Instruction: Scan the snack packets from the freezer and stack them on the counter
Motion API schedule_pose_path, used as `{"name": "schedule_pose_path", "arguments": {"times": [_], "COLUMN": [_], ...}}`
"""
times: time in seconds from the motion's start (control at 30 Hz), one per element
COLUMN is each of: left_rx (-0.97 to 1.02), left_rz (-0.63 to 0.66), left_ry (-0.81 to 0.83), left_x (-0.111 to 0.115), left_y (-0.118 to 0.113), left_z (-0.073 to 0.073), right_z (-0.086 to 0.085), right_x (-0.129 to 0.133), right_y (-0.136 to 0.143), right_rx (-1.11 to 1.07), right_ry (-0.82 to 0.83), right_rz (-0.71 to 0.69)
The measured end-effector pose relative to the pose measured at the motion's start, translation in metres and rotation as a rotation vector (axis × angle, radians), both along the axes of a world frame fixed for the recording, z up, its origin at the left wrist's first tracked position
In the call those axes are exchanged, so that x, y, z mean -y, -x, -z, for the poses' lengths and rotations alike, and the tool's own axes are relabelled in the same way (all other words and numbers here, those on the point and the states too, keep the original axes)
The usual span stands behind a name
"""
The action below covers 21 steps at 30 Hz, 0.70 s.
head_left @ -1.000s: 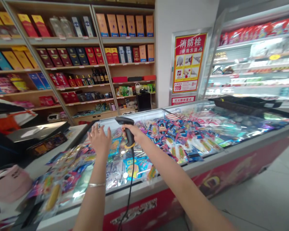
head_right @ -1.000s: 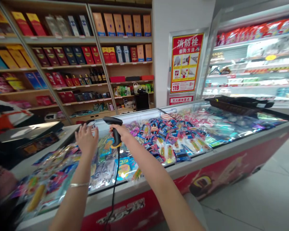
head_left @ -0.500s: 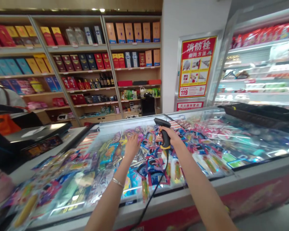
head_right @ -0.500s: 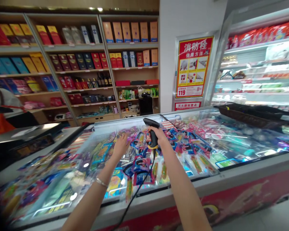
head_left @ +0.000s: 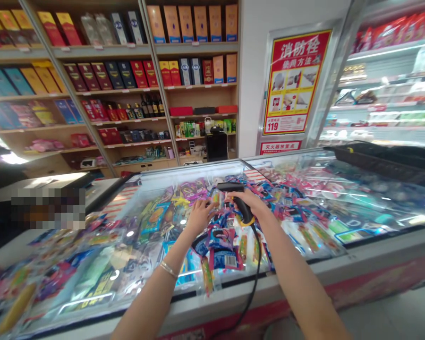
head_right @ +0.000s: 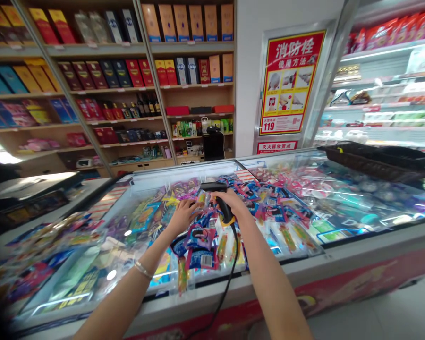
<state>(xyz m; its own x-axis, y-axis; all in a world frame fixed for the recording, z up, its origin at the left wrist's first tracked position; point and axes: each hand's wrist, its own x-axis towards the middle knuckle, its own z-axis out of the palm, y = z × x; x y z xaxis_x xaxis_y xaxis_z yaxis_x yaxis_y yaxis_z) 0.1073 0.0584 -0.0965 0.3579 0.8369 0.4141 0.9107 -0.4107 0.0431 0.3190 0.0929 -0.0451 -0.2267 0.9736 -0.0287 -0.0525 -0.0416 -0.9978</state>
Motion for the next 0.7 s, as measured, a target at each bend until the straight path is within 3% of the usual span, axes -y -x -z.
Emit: {"name": "schedule_pose_path", "arguments": {"times": [0.13,0.3,0.5,0.7], "left_rx": [-0.035,0.085,0.324,0.325], "left_rz": [-0.134,-0.262,-0.255,-0.183], "left_ry": [-0.021,0.029,0.148,0.328], "left_x": [0.008,0.003,-0.016,-0.018], "left_y": [-0.002,0.0,0.02,0.042], "left_z": [-0.007,-0.004,-0.003,-0.012], "right_z": [0.001,0.001,-0.006,-0.012], "right_x": [-0.001,-0.002,0.007,0.017], "right_y": [-0.002,-0.001,0.003,0.007], "right_rx": [0.019,0.033,0.042,0.1], "right_ry": [0.023,0.022,0.023,-0.035], "right_rz": [0.011,0.008,-0.001,-0.042]}}
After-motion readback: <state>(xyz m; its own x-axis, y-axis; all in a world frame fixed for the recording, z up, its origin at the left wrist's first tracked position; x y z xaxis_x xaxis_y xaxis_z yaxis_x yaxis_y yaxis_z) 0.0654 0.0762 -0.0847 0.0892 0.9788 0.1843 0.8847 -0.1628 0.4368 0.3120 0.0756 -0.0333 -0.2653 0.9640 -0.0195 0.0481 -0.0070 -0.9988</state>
